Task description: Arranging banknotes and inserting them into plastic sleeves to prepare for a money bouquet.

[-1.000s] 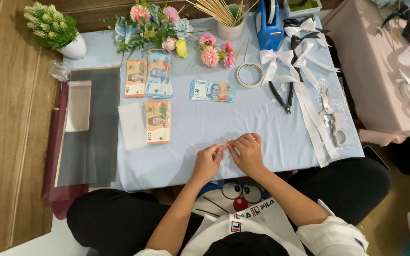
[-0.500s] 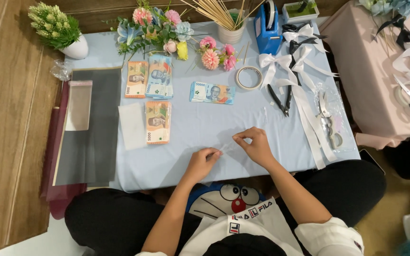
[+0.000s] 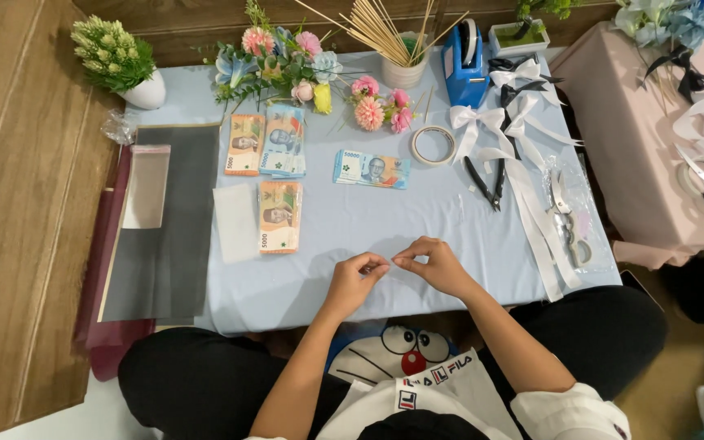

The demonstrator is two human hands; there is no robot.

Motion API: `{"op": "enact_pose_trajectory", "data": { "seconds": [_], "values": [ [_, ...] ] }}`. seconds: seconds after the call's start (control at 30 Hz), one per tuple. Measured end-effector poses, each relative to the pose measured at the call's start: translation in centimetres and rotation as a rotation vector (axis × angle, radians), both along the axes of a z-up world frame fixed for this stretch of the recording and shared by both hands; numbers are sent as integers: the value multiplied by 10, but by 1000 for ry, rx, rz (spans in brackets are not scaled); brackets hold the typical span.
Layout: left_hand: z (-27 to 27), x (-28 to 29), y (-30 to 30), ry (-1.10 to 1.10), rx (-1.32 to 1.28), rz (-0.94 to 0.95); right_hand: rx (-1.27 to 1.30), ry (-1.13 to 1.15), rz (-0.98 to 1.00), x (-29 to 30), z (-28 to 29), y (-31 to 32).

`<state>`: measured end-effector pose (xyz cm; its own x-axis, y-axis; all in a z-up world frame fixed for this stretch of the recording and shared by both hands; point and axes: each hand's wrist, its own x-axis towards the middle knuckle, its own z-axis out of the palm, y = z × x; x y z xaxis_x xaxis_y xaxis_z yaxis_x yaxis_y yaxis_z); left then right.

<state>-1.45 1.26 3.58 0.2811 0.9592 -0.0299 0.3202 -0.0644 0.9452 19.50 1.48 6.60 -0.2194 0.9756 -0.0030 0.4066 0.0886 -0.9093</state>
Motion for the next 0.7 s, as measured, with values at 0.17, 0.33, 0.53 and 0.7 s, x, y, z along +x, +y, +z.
{"op": "enact_pose_trajectory", "data": {
  "seconds": [0.17,0.33,0.53,0.7],
  "values": [
    [-5,-13,4,4,-89,130,-10,-32,-122,8,-27,28],
    [-13,-27,15,-170,-167,317,287,-512,-225,29,-77,96],
    [6,-41,16,-290,-192,423,487,-774,-250,27,-84,166],
    [24,-45,16,-234,-153,485,382,-967,-167,26,-96,189]
  ]
}}
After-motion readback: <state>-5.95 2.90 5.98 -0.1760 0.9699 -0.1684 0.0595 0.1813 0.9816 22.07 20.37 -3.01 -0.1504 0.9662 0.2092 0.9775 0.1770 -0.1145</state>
